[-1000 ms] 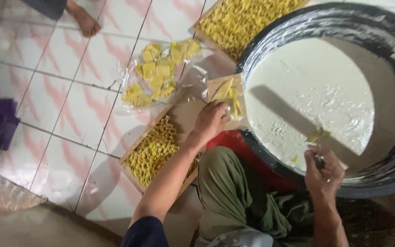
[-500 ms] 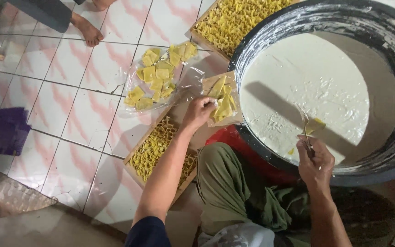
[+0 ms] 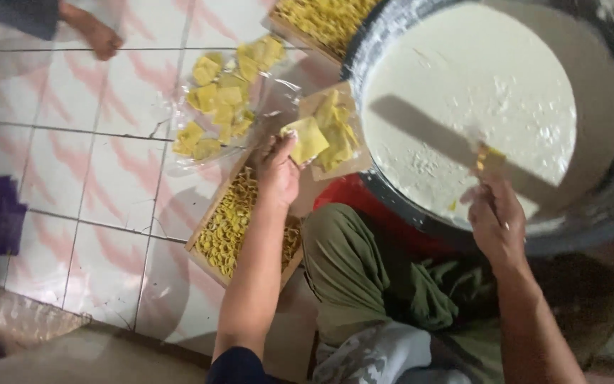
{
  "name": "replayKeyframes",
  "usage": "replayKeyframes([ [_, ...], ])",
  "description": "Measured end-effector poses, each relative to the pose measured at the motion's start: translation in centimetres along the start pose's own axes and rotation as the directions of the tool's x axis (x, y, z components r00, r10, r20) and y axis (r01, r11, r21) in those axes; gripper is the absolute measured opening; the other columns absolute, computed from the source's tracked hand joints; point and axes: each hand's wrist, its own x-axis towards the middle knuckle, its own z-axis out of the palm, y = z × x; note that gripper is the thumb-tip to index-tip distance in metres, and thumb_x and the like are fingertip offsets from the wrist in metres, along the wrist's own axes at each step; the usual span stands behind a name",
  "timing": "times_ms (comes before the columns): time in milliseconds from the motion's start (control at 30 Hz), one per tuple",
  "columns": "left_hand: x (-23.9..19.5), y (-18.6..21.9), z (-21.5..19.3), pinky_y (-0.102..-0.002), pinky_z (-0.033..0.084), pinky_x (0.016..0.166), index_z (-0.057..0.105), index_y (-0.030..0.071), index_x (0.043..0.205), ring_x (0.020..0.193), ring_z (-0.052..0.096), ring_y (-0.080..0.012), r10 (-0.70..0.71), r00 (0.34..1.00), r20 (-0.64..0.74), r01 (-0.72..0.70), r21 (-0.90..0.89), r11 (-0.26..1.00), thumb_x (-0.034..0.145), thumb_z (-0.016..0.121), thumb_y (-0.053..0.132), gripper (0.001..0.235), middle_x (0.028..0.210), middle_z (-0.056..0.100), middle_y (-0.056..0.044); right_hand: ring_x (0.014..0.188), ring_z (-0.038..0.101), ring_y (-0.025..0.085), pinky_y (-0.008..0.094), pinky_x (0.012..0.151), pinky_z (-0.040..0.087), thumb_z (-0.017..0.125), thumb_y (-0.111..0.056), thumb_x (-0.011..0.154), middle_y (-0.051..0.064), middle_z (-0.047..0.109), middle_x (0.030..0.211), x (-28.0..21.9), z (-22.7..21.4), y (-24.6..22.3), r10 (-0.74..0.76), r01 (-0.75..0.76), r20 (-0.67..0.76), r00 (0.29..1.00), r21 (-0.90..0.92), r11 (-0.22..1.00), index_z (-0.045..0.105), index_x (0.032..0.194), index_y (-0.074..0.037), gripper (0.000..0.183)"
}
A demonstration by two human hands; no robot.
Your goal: The person sits on the floor and repeatedly fills yellow square wrappers with a white paste using a fork. They fold each filled wrapper into a triangular shape and place it into a wooden tray. The process is repeated continuously throughout the clip.
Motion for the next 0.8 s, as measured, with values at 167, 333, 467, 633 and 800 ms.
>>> replayKeyframes([
  [167, -1.8, -0.6, 0.7, -0.040, 0.064, 0.082, 0.075, 0.010, 0.103, 0.099, 0.075, -0.0242, 0.102, 0.995, -0.007, -0.100, 0.129, 0.987, 0.087, 0.077, 0.006, 0.016, 0.103, 0.078, -0.007, 0.111, 0.060, 0.047, 0.074, 0.085, 0.053, 0.050, -0.007, 0.105, 0.017, 0.061, 0.133, 0.8, -1.9, -3.4, 0.180, 0.036, 0.291, 0.940, -0.609, 0.793, 0.056, 0.145, -0.009, 0.041],
  [333, -3.7, -1.4, 3.6, -0.028, 0.061, 0.079, 0.077, 0.011, 0.101, 0.093, 0.075, -0.0186, 0.008, 1.000, -0.017, -0.005, 0.211, 0.977, 0.089, 0.078, 0.016, 0.013, 0.098, 0.079, -0.006, 0.079, 0.073, 0.035, 0.047, 0.061, 0.059, 0.058, -0.007, 0.094, 0.015, 0.075, 0.097, 2.9, -0.3, -2.8, 0.295, 0.109, 0.297, 0.908, -0.849, 0.517, 0.078, 0.119, -0.018, 0.034],
  [467, -4.5, -2.5, 5.5, -0.035, 0.066, 0.068, 0.077, 0.010, 0.098, 0.084, 0.079, -0.0265, -0.039, 0.996, -0.081, 0.053, 0.179, 0.982, 0.091, 0.075, 0.017, 0.010, 0.093, 0.079, -0.013, 0.078, 0.074, 0.027, 0.040, 0.066, 0.061, 0.068, -0.009, 0.082, 0.010, 0.074, 0.094, 3.6, 2.1, 1.9, 0.237, 0.291, 0.399, 0.886, -0.874, 0.388, 0.077, 0.119, -0.018, 0.039],
  [633, -3.9, -3.2, 3.6, -0.037, 0.067, 0.070, 0.077, 0.012, 0.100, 0.087, 0.079, -0.0272, -0.046, 0.993, -0.112, 0.066, 0.187, 0.980, 0.092, 0.075, 0.019, 0.011, 0.095, 0.079, -0.013, 0.092, 0.073, 0.038, 0.048, 0.080, 0.061, 0.072, -0.011, 0.080, 0.020, 0.072, 0.103, 3.1, 0.7, 0.0, 0.361, 0.267, 0.457, 0.813, -0.843, 0.466, 0.072, 0.124, -0.011, 0.044],
  [800, -3.7, -3.7, 3.4, -0.033, 0.064, 0.069, 0.078, 0.015, 0.097, 0.085, 0.078, -0.0243, -0.047, 0.992, -0.113, 0.068, 0.192, 0.979, 0.090, 0.078, 0.023, 0.010, 0.093, 0.079, -0.011, 0.083, 0.073, 0.038, 0.045, 0.069, 0.060, 0.061, -0.005, 0.086, 0.017, 0.072, 0.096, 3.3, 0.8, -1.1, 0.378, 0.215, 0.430, 0.820, -0.843, 0.493, 0.073, 0.121, -0.011, 0.038],
])
